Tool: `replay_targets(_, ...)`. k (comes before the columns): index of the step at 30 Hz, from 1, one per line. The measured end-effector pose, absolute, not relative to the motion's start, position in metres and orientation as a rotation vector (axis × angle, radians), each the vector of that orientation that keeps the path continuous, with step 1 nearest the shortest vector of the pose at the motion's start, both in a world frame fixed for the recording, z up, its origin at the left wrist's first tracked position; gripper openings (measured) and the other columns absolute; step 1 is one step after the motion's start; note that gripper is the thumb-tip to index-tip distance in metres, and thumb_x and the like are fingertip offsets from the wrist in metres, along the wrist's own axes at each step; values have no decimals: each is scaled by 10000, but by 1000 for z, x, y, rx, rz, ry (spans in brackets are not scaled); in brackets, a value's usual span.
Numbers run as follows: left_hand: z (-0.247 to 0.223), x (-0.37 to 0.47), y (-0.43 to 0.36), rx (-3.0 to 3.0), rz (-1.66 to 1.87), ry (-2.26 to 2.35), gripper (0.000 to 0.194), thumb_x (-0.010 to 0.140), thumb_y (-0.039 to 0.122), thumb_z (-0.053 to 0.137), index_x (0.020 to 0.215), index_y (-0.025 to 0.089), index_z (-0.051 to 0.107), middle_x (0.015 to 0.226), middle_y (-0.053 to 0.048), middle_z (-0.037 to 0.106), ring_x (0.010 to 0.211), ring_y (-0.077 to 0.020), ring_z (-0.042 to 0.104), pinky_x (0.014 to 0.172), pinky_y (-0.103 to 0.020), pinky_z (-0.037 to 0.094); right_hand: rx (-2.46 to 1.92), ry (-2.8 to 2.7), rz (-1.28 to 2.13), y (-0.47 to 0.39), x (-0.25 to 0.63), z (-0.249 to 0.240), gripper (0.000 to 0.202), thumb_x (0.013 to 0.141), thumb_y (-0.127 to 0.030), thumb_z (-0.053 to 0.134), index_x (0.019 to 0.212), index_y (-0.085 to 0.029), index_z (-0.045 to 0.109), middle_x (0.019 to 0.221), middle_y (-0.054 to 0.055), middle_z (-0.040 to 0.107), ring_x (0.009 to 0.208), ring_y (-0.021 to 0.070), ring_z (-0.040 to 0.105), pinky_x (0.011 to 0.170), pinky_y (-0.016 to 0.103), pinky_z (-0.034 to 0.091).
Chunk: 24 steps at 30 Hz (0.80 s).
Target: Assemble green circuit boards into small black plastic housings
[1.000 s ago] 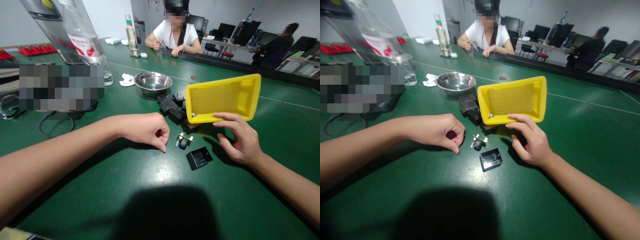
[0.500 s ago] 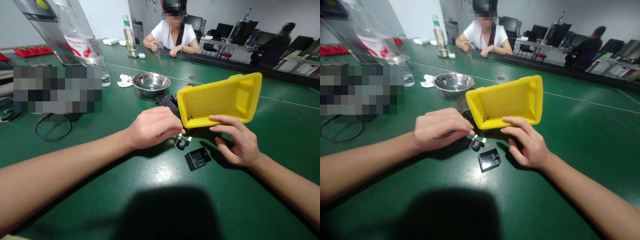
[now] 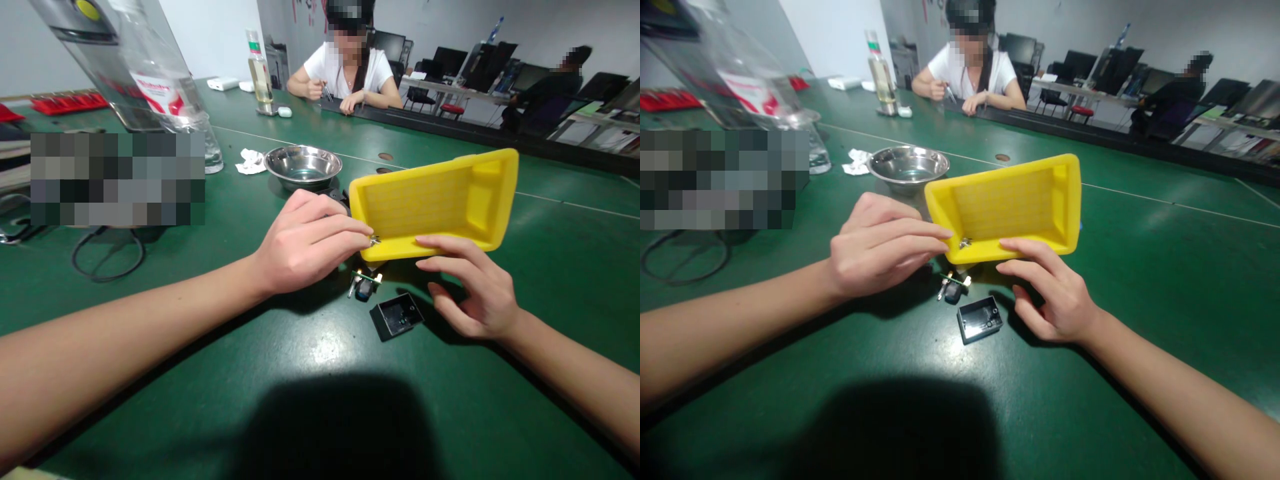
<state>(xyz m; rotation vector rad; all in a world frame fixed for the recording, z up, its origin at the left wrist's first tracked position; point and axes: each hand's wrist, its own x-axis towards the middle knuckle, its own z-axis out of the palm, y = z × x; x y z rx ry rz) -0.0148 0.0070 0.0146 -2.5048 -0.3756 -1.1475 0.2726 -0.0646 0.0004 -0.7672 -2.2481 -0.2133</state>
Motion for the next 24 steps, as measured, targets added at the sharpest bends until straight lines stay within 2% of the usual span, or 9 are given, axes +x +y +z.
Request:
replay_targets(4, 15, -14, 9, -2521, -1145, -379, 43, 982, 250, 636, 982, 236, 677, 996, -6, 782, 878, -164, 680, 763, -341, 450, -841, -2138, -227, -64, 275, -2, 430, 798, -105, 633, 1195, -270, 638, 1298, 115, 686, 1142, 322, 700, 956, 521, 597)
replay_targets(9, 15, -14, 16, -2653, -1046, -399, 129, 970, 280, 614, 886, 192, 657, 874, -39, 744, 766, -150, 653, 682, -306, 447, -977, -1836, -164, -47, 289, -13, 342, 828, -185, 667, 1150, -296, 644, 1331, 120, 630, 1274, 378, 617, 1044, 635, 535)
replay_targets(13, 14, -15, 20, -2769, -938, -358, 176, 974, 283, 572, 855, 182, 655, 797, -42, 712, 721, -151, 631, 663, -291, 459, -978, -1674, -27, -28, 306, -23, 400, 862, -163, 629, 1228, -322, 602, 1355, 119, 559, 1279, 365, 631, 1089, 640, 514)
replay_targets(24, 13, -14, 19, -2847, -840, -357, 229, 985, 261, 517, 836, 173, 666, 759, -52, 695, 689, -154, 596, 667, -283, 472, -1143, -1444, -102, -9, 331, -31, 347, 769, -128, 697, 1069, -286, 622, 1292, 115, 556, 1257, 344, 650, 1028, 561, 558)
